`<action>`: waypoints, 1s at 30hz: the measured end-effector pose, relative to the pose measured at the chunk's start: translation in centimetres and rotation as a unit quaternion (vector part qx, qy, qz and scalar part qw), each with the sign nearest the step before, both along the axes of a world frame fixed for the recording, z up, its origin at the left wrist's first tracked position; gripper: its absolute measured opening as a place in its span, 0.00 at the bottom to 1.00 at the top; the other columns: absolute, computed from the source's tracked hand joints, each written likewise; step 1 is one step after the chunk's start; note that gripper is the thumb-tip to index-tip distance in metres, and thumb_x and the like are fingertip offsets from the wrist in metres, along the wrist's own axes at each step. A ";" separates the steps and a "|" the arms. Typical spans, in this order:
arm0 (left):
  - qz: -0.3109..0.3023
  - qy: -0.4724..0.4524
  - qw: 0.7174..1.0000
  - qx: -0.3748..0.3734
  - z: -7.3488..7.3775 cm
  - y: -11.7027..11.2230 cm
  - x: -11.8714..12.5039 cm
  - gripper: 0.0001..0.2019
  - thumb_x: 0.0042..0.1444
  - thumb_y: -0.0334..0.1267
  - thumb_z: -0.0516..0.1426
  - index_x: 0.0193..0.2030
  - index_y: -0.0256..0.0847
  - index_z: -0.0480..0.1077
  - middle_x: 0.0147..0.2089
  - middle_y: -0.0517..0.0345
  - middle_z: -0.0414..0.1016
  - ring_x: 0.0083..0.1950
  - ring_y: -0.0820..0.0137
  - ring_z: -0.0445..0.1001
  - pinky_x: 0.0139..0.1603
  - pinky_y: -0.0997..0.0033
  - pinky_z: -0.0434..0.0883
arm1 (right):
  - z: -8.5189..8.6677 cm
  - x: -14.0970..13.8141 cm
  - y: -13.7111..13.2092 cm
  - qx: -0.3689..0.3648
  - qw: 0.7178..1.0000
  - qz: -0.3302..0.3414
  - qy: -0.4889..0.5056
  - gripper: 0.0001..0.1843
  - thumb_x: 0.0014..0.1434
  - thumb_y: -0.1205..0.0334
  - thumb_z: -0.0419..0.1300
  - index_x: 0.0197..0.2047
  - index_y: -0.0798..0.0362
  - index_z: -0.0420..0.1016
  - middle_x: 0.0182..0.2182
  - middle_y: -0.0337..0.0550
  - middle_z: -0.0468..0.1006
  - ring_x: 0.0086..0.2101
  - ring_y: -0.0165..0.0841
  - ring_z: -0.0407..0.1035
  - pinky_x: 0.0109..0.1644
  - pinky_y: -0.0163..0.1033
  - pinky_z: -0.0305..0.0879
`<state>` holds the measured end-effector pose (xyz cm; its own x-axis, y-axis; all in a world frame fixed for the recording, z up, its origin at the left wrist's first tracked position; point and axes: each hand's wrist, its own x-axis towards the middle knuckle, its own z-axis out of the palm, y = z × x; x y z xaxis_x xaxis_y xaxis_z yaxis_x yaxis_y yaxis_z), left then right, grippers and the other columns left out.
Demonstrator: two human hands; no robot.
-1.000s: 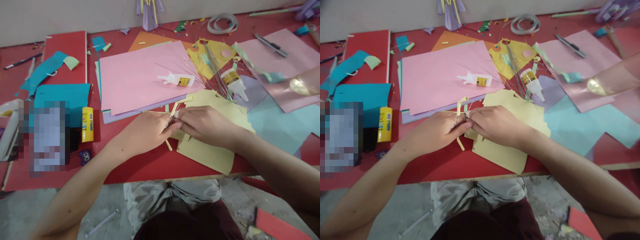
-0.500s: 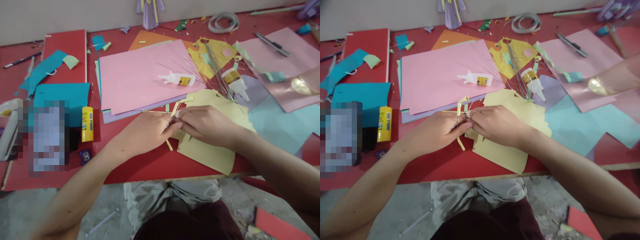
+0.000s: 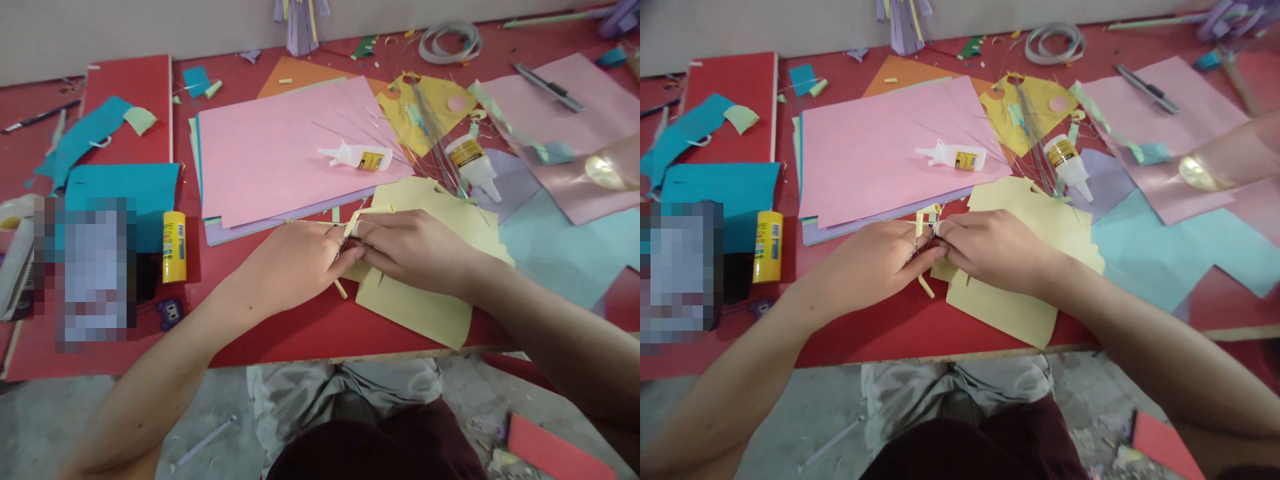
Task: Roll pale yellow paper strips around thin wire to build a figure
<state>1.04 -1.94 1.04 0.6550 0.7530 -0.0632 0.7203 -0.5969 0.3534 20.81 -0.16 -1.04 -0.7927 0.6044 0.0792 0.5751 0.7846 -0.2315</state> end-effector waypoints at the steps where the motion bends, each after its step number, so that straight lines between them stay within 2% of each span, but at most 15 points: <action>1: -0.002 0.000 1.000 -0.001 0.0 0.0 0.0 0.17 0.68 0.43 0.47 0.38 0.35 0.72 0.30 0.55 0.73 0.33 0.66 0.72 0.32 0.69 0.63 | 0.0 0.0 0.0 0.003 1.000 0.002 -0.002 0.16 0.65 0.64 0.45 0.31 0.55 0.70 0.29 0.44 0.75 0.28 0.33 0.68 0.32 0.37 0.57; 13: -0.013 0.001 1.000 0.016 -0.1 0.1 -0.1 0.18 0.68 0.43 0.47 0.35 0.34 0.71 0.29 0.55 0.72 0.32 0.66 0.71 0.32 0.68 0.63 | -0.1 0.1 -0.1 0.055 0.998 0.004 0.004 0.15 0.64 0.66 0.46 0.31 0.55 0.70 0.25 0.41 0.73 0.24 0.30 0.62 0.29 0.36 0.51; 21: -0.021 -0.009 0.998 0.063 -0.5 0.3 -0.3 0.18 0.68 0.44 0.46 0.35 0.34 0.70 0.27 0.56 0.70 0.28 0.67 0.70 0.29 0.68 0.59 | -0.8 0.4 0.0 0.091 0.995 -0.009 0.047 0.14 0.65 0.64 0.49 0.28 0.54 0.67 0.23 0.38 0.71 0.23 0.29 0.61 0.28 0.37 0.49; 25: -0.013 -0.041 0.996 0.077 -0.6 0.4 -0.5 0.20 0.67 0.47 0.47 0.31 0.35 0.68 0.23 0.59 0.67 0.25 0.70 0.65 0.27 0.69 0.55 | -0.7 0.5 0.1 0.104 0.991 -0.006 0.085 0.14 0.65 0.64 0.50 0.26 0.53 0.65 0.21 0.37 0.69 0.22 0.28 0.60 0.28 0.37 0.49; 30: -0.004 -0.150 0.989 -0.008 -0.2 0.5 -0.6 0.19 0.68 0.42 0.47 0.26 0.37 0.61 0.22 0.64 0.63 0.25 0.76 0.62 0.28 0.72 0.54 | -0.4 0.2 -0.1 0.056 0.981 0.001 0.185 0.15 0.66 0.65 0.51 0.26 0.53 0.64 0.19 0.35 0.67 0.21 0.26 0.58 0.27 0.34 0.53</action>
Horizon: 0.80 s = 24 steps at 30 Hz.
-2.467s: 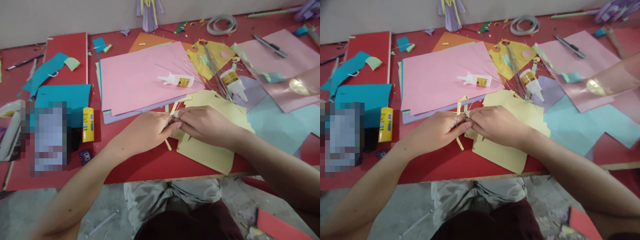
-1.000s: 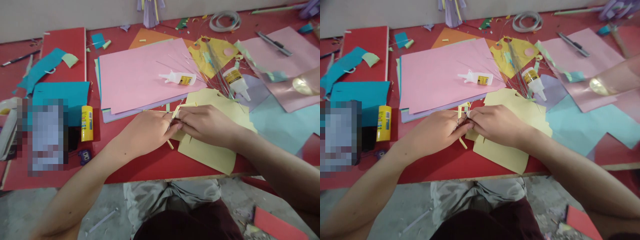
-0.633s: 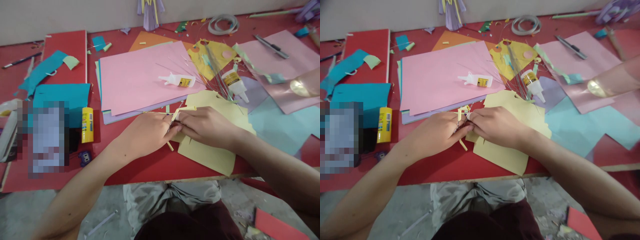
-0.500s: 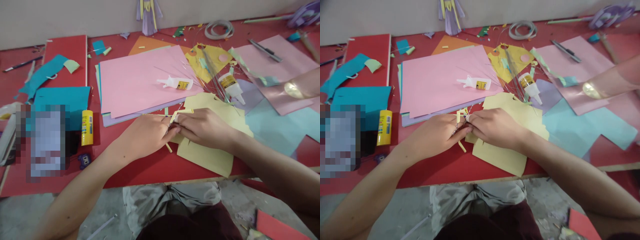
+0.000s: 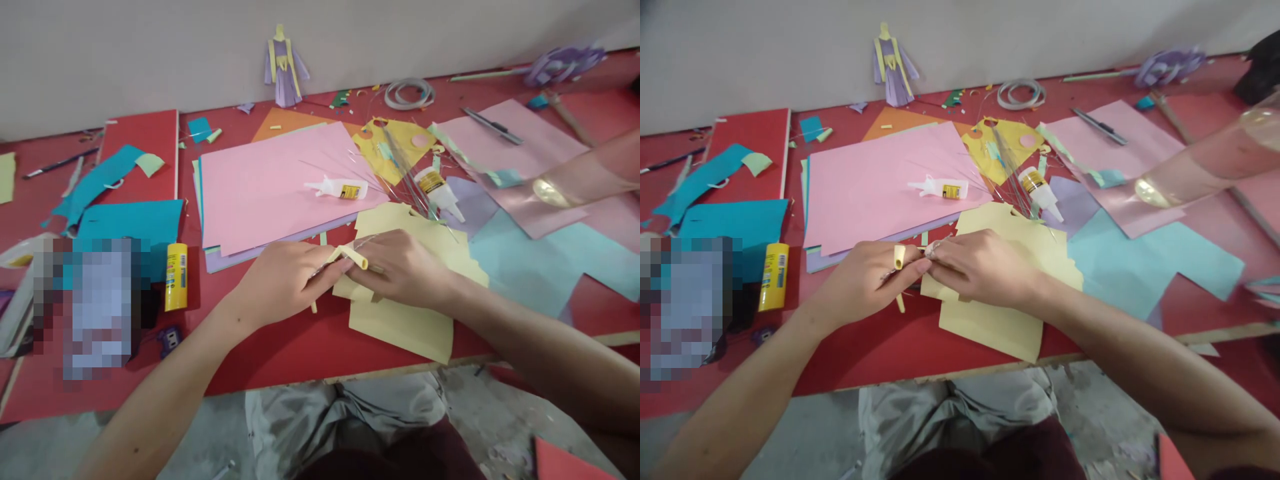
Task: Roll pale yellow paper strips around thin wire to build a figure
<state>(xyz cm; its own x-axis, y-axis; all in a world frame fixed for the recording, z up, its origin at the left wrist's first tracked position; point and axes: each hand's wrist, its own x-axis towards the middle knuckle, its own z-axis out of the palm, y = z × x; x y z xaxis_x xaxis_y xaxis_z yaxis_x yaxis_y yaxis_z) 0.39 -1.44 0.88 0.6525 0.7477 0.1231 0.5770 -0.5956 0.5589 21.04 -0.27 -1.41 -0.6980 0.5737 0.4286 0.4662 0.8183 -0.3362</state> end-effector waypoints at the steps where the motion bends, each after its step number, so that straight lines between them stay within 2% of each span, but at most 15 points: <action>1: 0.003 -0.024 0.999 -0.021 0.1 0.0 0.0 0.19 0.68 0.42 0.47 0.25 0.37 0.60 0.22 0.64 0.62 0.25 0.77 0.61 0.28 0.73 0.54 | 0.0 -0.1 0.0 -0.010 1.000 0.004 0.024 0.15 0.66 0.65 0.52 0.25 0.52 0.63 0.19 0.34 0.66 0.21 0.25 0.58 0.27 0.34 0.54; 4: 0.025 -0.085 0.993 -0.081 0.6 -0.1 0.0 0.21 0.68 0.42 0.49 0.23 0.37 0.59 0.21 0.65 0.58 0.24 0.78 0.57 0.27 0.74 0.54 | 0.1 -0.3 -0.1 -0.041 0.996 0.016 0.074 0.15 0.66 0.64 0.53 0.26 0.53 0.63 0.20 0.34 0.66 0.22 0.24 0.59 0.28 0.32 0.55; 7: 0.037 -0.152 0.976 -0.149 0.8 -0.2 0.0 0.21 0.68 0.42 0.48 0.24 0.37 0.63 0.20 0.65 0.57 0.23 0.79 0.56 0.26 0.75 0.54 | 0.4 -0.4 -0.2 -0.076 0.992 0.012 0.097 0.15 0.67 0.64 0.53 0.27 0.53 0.64 0.20 0.34 0.65 0.22 0.24 0.59 0.27 0.32 0.55; 10: 0.062 -0.216 0.951 -0.210 0.8 -0.2 -0.1 0.20 0.68 0.44 0.49 0.27 0.38 0.69 0.21 0.64 0.59 0.23 0.80 0.57 0.25 0.76 0.56 | 0.8 -0.4 -0.4 -0.114 0.985 -0.031 0.123 0.18 0.67 0.62 0.51 0.24 0.53 0.62 0.18 0.32 0.59 0.19 0.23 0.54 0.25 0.32 0.52; 13: 0.102 -0.301 0.915 -0.250 0.6 -0.1 -0.3 0.20 0.67 0.46 0.50 0.28 0.38 0.71 0.23 0.62 0.63 0.22 0.79 0.58 0.24 0.75 0.56 | 1.0 -0.4 -0.3 -0.193 0.961 -0.102 0.169 0.23 0.68 0.55 0.50 0.21 0.52 0.55 0.17 0.31 0.52 0.18 0.24 0.49 0.22 0.33 0.48; 17: 0.103 -0.380 0.876 -0.277 0.5 0.2 -0.3 0.20 0.67 0.44 0.51 0.26 0.38 0.73 0.24 0.60 0.67 0.22 0.80 0.59 0.24 0.76 0.57 | 1.0 -0.4 0.2 -0.261 0.930 -0.157 0.206 0.25 0.67 0.48 0.49 0.21 0.51 0.52 0.19 0.33 0.52 0.20 0.24 0.49 0.22 0.33 0.47; 20: 0.073 -0.364 0.875 -0.310 0.6 0.1 -0.2 0.20 0.67 0.44 0.51 0.27 0.38 0.73 0.23 0.61 0.66 0.21 0.80 0.59 0.25 0.77 0.59 | 0.8 -0.5 0.4 -0.269 0.925 -0.163 0.213 0.25 0.66 0.47 0.49 0.21 0.51 0.52 0.19 0.32 0.51 0.21 0.24 0.47 0.22 0.34 0.46; 24: 0.046 -0.280 0.903 -0.321 0.7 -0.3 0.0 0.20 0.67 0.45 0.50 0.28 0.37 0.72 0.21 0.63 0.62 0.22 0.80 0.60 0.27 0.77 0.61 | 0.9 -0.6 0.2 -0.270 0.926 -0.163 0.208 0.26 0.65 0.45 0.50 0.22 0.51 0.52 0.19 0.32 0.50 0.21 0.25 0.47 0.23 0.34 0.46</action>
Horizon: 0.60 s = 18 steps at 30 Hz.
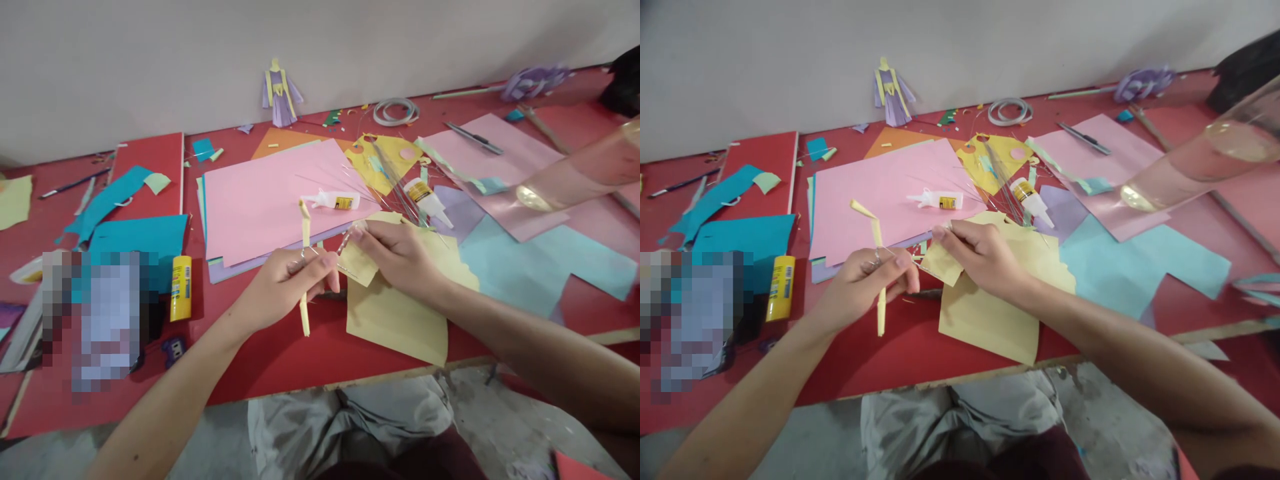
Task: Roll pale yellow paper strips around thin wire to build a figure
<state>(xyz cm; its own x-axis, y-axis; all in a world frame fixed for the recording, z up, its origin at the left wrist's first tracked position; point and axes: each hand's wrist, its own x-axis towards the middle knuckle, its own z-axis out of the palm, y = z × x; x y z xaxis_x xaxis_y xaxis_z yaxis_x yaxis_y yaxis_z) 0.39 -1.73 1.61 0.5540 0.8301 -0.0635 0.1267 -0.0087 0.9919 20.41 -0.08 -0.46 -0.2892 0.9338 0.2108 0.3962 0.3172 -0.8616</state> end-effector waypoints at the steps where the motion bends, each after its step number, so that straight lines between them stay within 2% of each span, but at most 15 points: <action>1: -0.007 0.019 1.000 0.003 0.0 -0.1 0.1 0.20 0.67 0.45 0.49 0.29 0.37 0.72 0.20 0.64 0.61 0.22 0.80 0.60 0.27 0.77 0.61 | 0.1 0.0 -0.1 -0.003 1.000 0.003 -0.004 0.26 0.65 0.44 0.50 0.22 0.52 0.54 0.19 0.33 0.51 0.21 0.25 0.48 0.23 0.34 0.47; 4: -0.009 0.056 0.998 0.008 -0.1 -0.1 0.3 0.20 0.67 0.46 0.49 0.28 0.37 0.70 0.19 0.65 0.59 0.23 0.79 0.61 0.28 0.77 0.60 | 0.3 -0.1 -0.3 -0.010 1.000 0.015 -0.010 0.25 0.65 0.45 0.50 0.23 0.52 0.56 0.19 0.33 0.54 0.22 0.25 0.50 0.24 0.34 0.48; 9: 0.017 0.084 0.996 0.026 -0.4 0.1 0.4 0.22 0.67 0.48 0.48 0.24 0.37 0.65 0.19 0.65 0.58 0.22 0.79 0.59 0.26 0.76 0.58 | 0.4 -0.2 -0.3 -0.014 0.999 0.025 0.018 0.26 0.65 0.44 0.50 0.22 0.51 0.53 0.19 0.32 0.51 0.21 0.25 0.47 0.23 0.34 0.47; 13: 0.027 0.069 0.997 0.013 -0.7 0.2 0.4 0.20 0.66 0.50 0.49 0.29 0.38 0.66 0.20 0.65 0.59 0.23 0.78 0.60 0.27 0.75 0.60 | 0.4 -0.1 -0.2 -0.046 0.998 0.023 0.029 0.26 0.65 0.42 0.49 0.22 0.51 0.55 0.19 0.33 0.55 0.21 0.25 0.51 0.23 0.34 0.49; 18: 0.048 0.032 0.998 -0.012 -0.8 0.4 0.4 0.14 0.65 0.49 0.51 0.38 0.41 0.65 0.20 0.67 0.59 0.23 0.76 0.63 0.26 0.76 0.61 | 0.3 0.0 -0.1 -0.021 0.999 0.014 0.038 0.26 0.65 0.44 0.50 0.22 0.52 0.56 0.20 0.34 0.56 0.21 0.26 0.51 0.23 0.34 0.50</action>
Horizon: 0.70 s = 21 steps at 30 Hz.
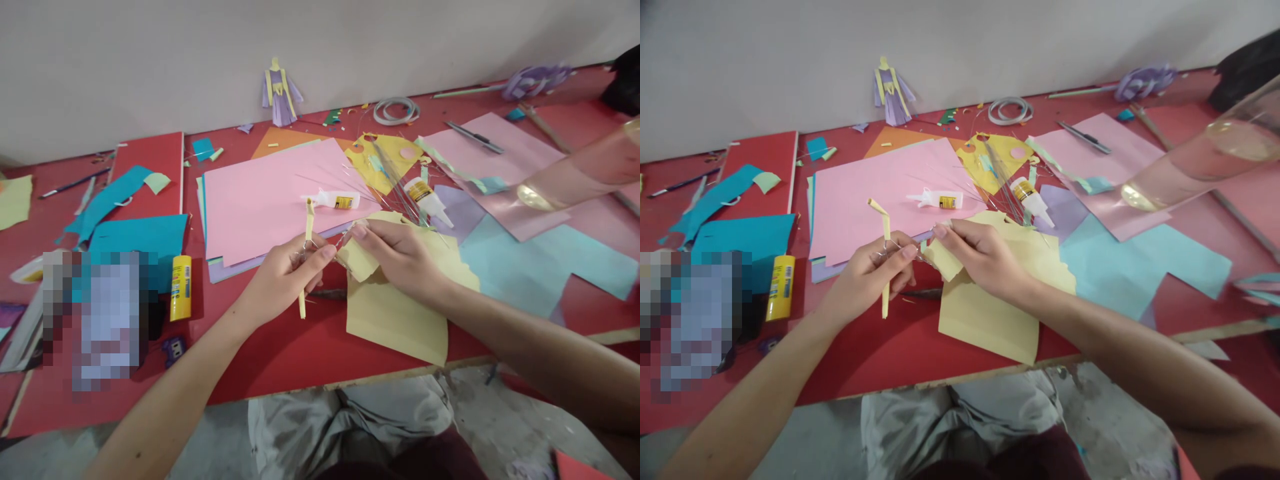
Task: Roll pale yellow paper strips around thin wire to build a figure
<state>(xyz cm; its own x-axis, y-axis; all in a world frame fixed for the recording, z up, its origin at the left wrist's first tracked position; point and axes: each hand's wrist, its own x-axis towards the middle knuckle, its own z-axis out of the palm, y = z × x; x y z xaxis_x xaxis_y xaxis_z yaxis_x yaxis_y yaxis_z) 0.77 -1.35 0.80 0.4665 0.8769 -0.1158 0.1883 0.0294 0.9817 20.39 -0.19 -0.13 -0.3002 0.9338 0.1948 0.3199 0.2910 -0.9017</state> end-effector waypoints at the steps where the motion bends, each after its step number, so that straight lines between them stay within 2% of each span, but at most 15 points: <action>1: 0.004 -0.001 1.000 0.002 0.0 0.0 0.0 0.13 0.65 0.49 0.51 0.39 0.41 0.64 0.20 0.67 0.59 0.23 0.76 0.64 0.26 0.76 0.62 | 0.0 0.0 0.0 -0.001 1.000 -0.003 0.000 0.26 0.65 0.44 0.49 0.23 0.52 0.57 0.19 0.34 0.56 0.21 0.26 0.51 0.23 0.34 0.50; 7: 0.002 -0.001 1.000 0.004 -0.2 0.2 0.2 0.14 0.66 0.49 0.50 0.39 0.40 0.66 0.19 0.67 0.59 0.25 0.75 0.65 0.30 0.75 0.65 | 0.0 0.1 -0.3 -0.039 0.999 0.009 0.006 0.24 0.64 0.41 0.50 0.26 0.52 0.63 0.19 0.34 0.61 0.20 0.26 0.55 0.21 0.34 0.51; 12: 0.045 -0.034 0.998 -0.016 0.1 0.2 0.2 0.13 0.66 0.46 0.51 0.34 0.39 0.64 0.18 0.67 0.59 0.25 0.75 0.66 0.36 0.73 0.70 | 0.0 0.0 -0.4 -0.048 0.999 -0.002 0.009 0.24 0.65 0.43 0.49 0.25 0.51 0.61 0.17 0.33 0.59 0.18 0.25 0.55 0.19 0.33 0.50; 18: 0.065 -0.059 0.996 -0.018 0.0 0.3 0.1 0.15 0.65 0.49 0.52 0.34 0.39 0.67 0.17 0.67 0.58 0.21 0.76 0.61 0.33 0.72 0.68 | 0.2 -0.1 -0.4 -0.038 0.999 0.003 0.003 0.24 0.65 0.43 0.49 0.26 0.51 0.64 0.18 0.35 0.62 0.19 0.26 0.56 0.21 0.34 0.51; 21: 0.066 -0.056 0.996 -0.015 0.0 0.4 0.1 0.16 0.65 0.48 0.52 0.32 0.39 0.67 0.17 0.66 0.59 0.23 0.76 0.63 0.34 0.73 0.68 | 0.3 -0.2 -0.5 -0.034 0.999 -0.004 -0.008 0.25 0.65 0.43 0.49 0.23 0.51 0.59 0.17 0.35 0.61 0.19 0.26 0.55 0.21 0.35 0.50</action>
<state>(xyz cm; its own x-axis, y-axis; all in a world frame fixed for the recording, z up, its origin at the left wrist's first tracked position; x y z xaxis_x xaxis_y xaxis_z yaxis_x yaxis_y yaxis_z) 0.88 -0.98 0.82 0.3595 0.9283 -0.0956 0.0697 0.0754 0.9947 20.22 -0.70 0.17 -0.2956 0.9469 0.1264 0.3369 0.2272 -0.9137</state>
